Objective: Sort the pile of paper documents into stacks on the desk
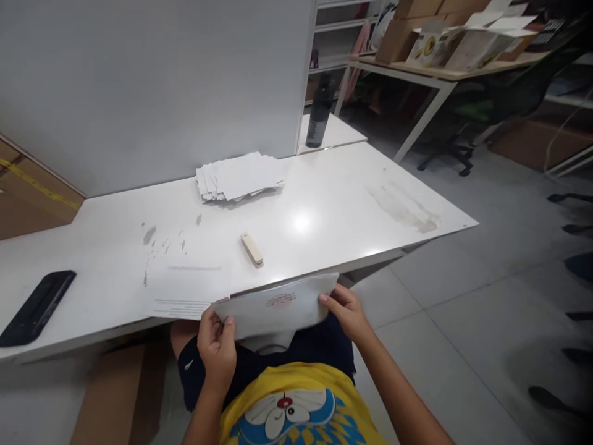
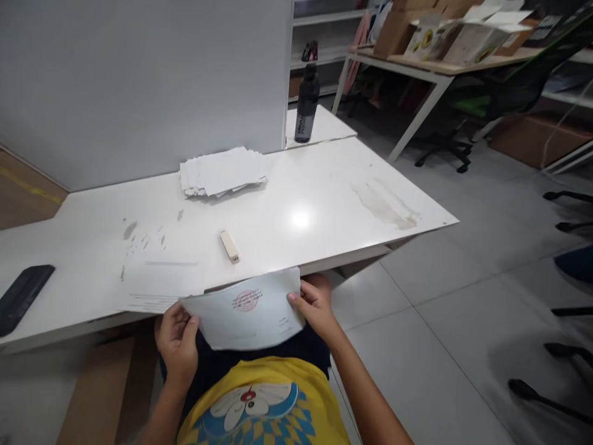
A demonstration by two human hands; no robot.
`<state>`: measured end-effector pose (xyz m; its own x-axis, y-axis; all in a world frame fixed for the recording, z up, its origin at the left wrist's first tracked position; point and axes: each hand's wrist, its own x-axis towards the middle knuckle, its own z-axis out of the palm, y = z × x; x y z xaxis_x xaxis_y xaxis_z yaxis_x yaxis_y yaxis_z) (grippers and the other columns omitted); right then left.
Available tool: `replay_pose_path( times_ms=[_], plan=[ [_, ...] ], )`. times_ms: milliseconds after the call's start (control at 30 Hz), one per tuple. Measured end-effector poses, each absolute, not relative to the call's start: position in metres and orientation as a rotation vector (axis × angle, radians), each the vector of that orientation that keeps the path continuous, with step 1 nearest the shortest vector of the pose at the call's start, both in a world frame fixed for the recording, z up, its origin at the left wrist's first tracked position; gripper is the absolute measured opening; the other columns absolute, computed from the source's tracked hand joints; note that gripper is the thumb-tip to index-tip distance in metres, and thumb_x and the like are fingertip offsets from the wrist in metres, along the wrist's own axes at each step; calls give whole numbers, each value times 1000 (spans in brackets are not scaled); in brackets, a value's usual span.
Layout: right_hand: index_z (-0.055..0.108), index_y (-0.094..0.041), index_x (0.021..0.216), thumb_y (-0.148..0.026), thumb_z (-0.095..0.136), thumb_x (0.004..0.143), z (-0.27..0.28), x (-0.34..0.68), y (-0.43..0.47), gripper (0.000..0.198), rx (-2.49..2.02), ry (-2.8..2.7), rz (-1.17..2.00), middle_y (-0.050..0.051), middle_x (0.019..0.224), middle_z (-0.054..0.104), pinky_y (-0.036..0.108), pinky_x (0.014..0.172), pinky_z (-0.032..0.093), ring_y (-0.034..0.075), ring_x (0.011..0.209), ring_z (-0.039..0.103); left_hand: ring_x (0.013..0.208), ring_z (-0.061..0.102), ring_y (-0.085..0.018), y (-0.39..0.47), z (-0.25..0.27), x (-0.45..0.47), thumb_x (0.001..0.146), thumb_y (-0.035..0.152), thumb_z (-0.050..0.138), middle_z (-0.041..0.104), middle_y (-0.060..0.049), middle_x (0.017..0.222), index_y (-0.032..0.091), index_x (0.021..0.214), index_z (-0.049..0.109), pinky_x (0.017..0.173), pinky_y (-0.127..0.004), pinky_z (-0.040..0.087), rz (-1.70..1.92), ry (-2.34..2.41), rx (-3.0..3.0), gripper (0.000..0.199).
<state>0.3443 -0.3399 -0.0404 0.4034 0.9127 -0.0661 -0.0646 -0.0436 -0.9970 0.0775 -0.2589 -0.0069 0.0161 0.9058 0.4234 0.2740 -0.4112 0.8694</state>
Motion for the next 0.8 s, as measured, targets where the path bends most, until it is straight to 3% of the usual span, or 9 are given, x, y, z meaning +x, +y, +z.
replay_pose_path(
  times_ms=[100,233,367,467,567,633,800],
  plan=[
    [75,-20,99,-52,73,76,-54,360,-350,40,-1428,-774,1070,5,84,74,34,65,54,25,76,67,74,69,-16,-275,-21,66,94,24,55,70,-5,88,21,123,60,65,-26,58,1318,1252,1687,29],
    [74,-20,104,-52,73,73,-42,384,-340,45,-1556,-684,1022,5,79,74,33,58,53,25,70,67,69,68,-15,-287,-24,70,96,19,50,70,-4,85,20,103,68,63,-28,58,1278,1221,1858,19],
    [74,-21,102,-48,70,74,-14,404,-314,40,-1607,-745,1009,5,83,74,32,60,53,25,75,68,84,70,-19,-279,-10,93,96,14,44,71,-7,90,21,104,68,75,-34,60,1281,1003,2170,26],
    [75,-19,96,-44,68,74,-2,416,-297,34,-1660,-850,1004,5,84,74,31,61,51,24,75,67,112,66,-26,-254,1,115,96,17,43,70,-13,118,19,128,61,92,-43,57,1169,1018,2424,36],
    [74,-19,93,-42,68,74,1,426,-286,31,-1697,-924,955,6,87,74,31,63,50,24,78,66,134,51,-31,-225,5,135,97,19,43,56,-17,142,13,146,43,104,-48,50,998,1041,2637,50],
    [74,-19,92,-42,68,74,0,431,-282,30,-1718,-948,926,6,88,74,31,63,50,24,78,66,139,46,-31,-210,4,143,97,17,41,53,-16,145,12,148,42,106,-49,48,960,1017,2723,51],
    [73,-18,90,-43,69,72,-2,434,-279,32,-1689,-881,949,5,84,71,30,61,48,22,75,64,138,48,-30,-200,-14,147,93,6,40,64,-12,134,17,139,54,101,-50,48,1072,1019,2763,50]
  ],
)
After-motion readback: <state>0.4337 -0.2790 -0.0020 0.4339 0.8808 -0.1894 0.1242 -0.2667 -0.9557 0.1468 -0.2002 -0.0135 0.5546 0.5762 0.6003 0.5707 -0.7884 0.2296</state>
